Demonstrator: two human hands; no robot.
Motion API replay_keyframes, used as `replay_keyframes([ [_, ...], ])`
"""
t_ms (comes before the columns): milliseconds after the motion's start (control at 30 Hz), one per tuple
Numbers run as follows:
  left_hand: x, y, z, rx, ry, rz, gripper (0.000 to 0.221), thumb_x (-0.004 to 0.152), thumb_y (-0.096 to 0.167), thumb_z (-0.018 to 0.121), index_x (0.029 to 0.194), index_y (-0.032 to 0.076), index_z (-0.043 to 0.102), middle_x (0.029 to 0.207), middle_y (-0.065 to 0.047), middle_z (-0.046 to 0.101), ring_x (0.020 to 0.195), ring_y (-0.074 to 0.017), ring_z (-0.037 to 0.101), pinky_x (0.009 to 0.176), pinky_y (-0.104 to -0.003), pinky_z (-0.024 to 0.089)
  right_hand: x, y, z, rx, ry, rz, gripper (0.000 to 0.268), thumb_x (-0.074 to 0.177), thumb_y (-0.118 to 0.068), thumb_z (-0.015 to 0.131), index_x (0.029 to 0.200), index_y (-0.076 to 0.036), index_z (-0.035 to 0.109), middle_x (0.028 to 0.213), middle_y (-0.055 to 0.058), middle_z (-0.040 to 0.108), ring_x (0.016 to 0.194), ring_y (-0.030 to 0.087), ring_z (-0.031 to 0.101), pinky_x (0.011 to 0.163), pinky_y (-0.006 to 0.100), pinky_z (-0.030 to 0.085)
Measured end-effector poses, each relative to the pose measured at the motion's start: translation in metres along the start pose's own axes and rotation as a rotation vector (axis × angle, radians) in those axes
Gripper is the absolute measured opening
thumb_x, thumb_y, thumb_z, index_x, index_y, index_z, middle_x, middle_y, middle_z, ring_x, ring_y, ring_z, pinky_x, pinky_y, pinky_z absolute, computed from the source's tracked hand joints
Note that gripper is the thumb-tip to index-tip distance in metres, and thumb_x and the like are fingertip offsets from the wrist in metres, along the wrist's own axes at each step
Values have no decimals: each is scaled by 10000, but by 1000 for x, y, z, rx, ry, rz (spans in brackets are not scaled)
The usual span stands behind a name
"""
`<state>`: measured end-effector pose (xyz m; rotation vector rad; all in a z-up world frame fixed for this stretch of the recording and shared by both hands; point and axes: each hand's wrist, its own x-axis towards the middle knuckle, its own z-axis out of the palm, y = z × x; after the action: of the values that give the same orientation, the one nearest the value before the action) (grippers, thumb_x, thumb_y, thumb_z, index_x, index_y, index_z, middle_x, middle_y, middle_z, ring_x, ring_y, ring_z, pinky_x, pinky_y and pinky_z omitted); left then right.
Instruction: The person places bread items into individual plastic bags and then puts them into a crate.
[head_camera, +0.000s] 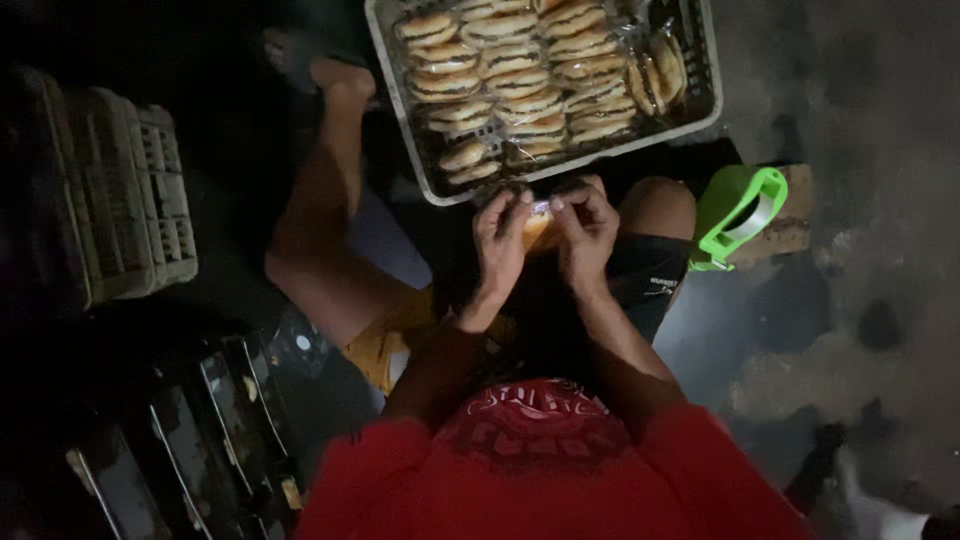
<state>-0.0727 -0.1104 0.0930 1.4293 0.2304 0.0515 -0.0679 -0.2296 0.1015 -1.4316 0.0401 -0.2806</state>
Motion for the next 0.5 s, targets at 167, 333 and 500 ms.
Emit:
replay_keyframes([
  [167,-17,-6,18,0,-50,34,164,1026,118,699,1146,33,626,924,12,618,800,-72,535,700,-253,456,-22,6,-21,339,113,41,173,1006,-31,682,1046,-88,524,1019,45,563,944,151,555,858,291,467],
  [333,-8,4,-1,206,-53,123,302,972,71,716,1257,44,623,922,-28,682,760,-85,614,617,-245,477,-27,32,-197,-463,601,-45,149,1099,-162,611,1121,-16,589,1022,85,607,935,165,586,864,307,507],
  [500,-1,6,15,165,-189,192,264,1031,38,669,1288,38,605,949,-53,679,762,-112,630,659,-270,496,-45,80,-334,-592,447,733,305,997,-357,664,1001,-54,702,799,5,618,706,123,498,647,331,398],
])
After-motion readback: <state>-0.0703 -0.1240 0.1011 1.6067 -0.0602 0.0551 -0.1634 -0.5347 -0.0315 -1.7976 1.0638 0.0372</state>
